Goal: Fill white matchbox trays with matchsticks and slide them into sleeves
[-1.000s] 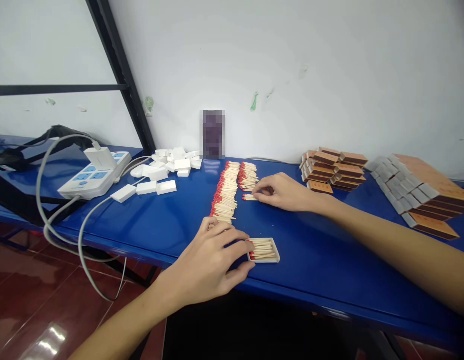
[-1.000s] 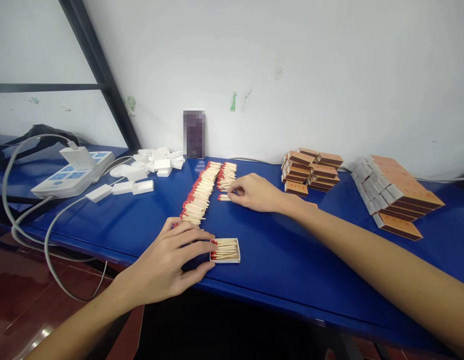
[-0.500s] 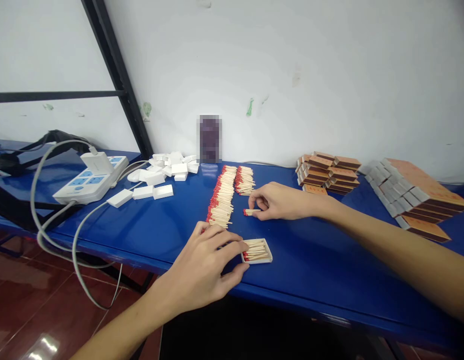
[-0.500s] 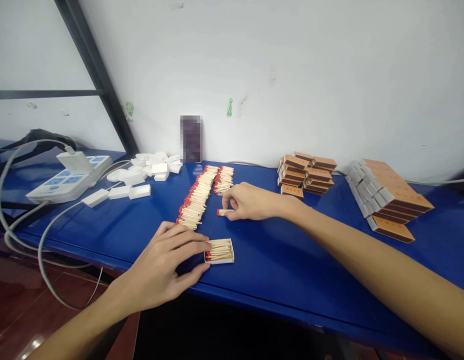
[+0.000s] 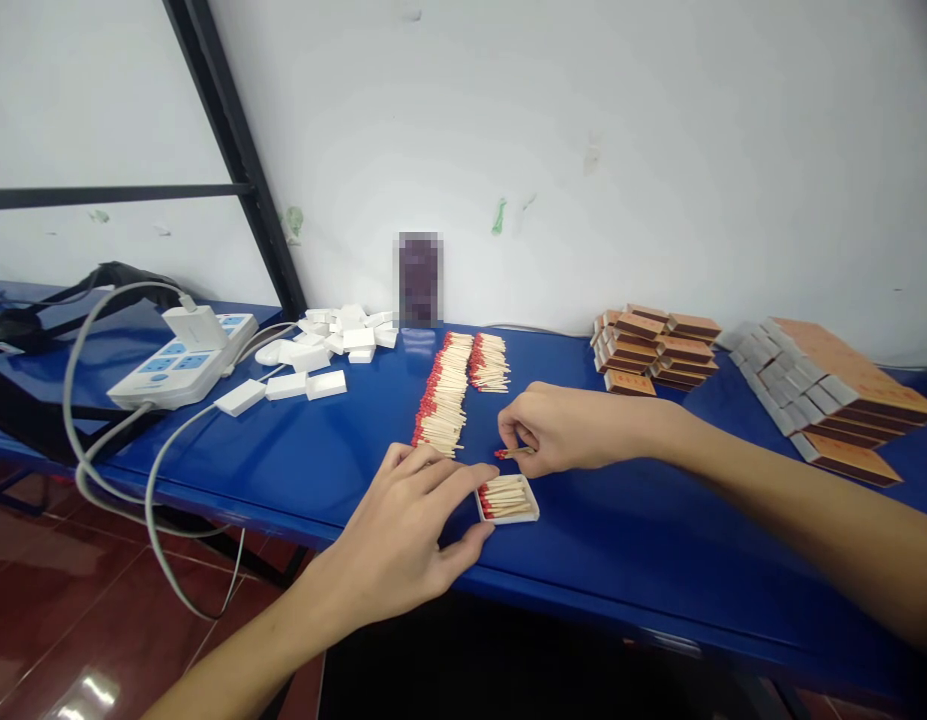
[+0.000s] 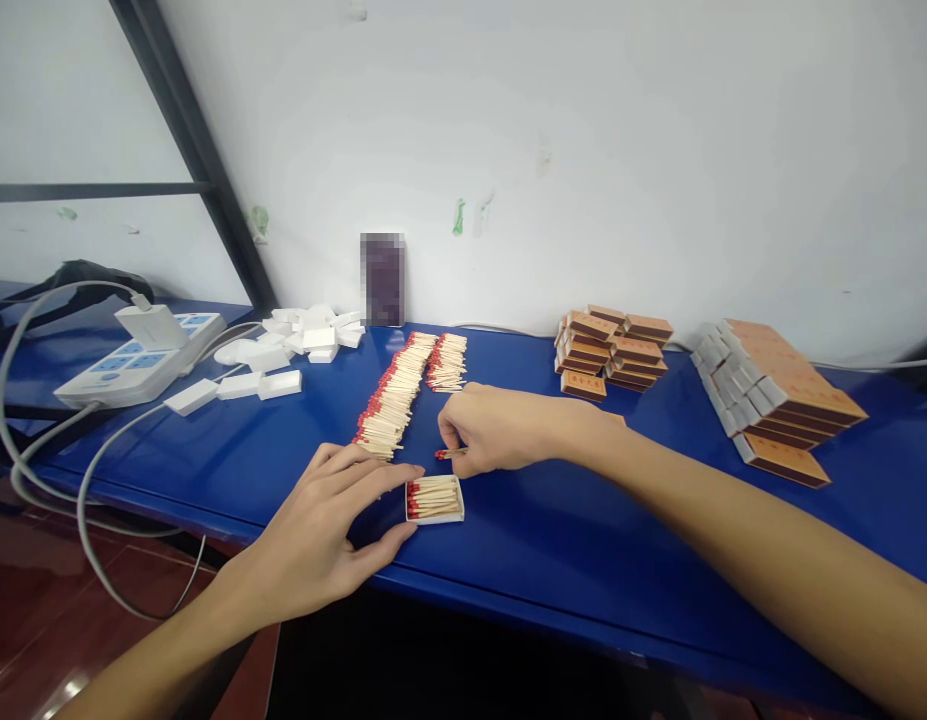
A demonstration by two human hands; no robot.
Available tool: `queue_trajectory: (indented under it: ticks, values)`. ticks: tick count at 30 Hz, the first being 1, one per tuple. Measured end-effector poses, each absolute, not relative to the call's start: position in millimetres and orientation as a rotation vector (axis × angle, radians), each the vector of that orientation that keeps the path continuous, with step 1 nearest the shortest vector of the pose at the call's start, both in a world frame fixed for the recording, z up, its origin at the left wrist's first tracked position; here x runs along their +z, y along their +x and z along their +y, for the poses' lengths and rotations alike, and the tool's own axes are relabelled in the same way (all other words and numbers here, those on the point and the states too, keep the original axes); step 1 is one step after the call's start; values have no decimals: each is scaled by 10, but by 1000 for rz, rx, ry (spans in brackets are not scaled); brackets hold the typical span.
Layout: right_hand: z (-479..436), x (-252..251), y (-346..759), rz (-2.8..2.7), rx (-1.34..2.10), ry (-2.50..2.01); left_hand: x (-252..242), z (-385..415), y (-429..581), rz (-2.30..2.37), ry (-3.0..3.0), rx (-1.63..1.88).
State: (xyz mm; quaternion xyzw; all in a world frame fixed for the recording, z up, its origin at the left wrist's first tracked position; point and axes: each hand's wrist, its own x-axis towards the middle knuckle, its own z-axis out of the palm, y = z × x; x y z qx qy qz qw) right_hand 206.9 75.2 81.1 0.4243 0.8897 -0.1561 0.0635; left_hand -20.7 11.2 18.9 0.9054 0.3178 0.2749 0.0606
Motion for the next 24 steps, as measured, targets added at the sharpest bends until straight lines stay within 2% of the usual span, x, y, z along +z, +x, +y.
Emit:
queue_trajectory:
  ticks: [8,13,24]
  values:
    - [680,939,2068,2754,-613,1299,186,108,-195,1013,2684,811]
    - [462,963,1909,2755,-749,1160,186,108,-202,1006,2678,812]
    - [438,964,1908,2720,-717,1134,208,108,-200,969,2720,742]
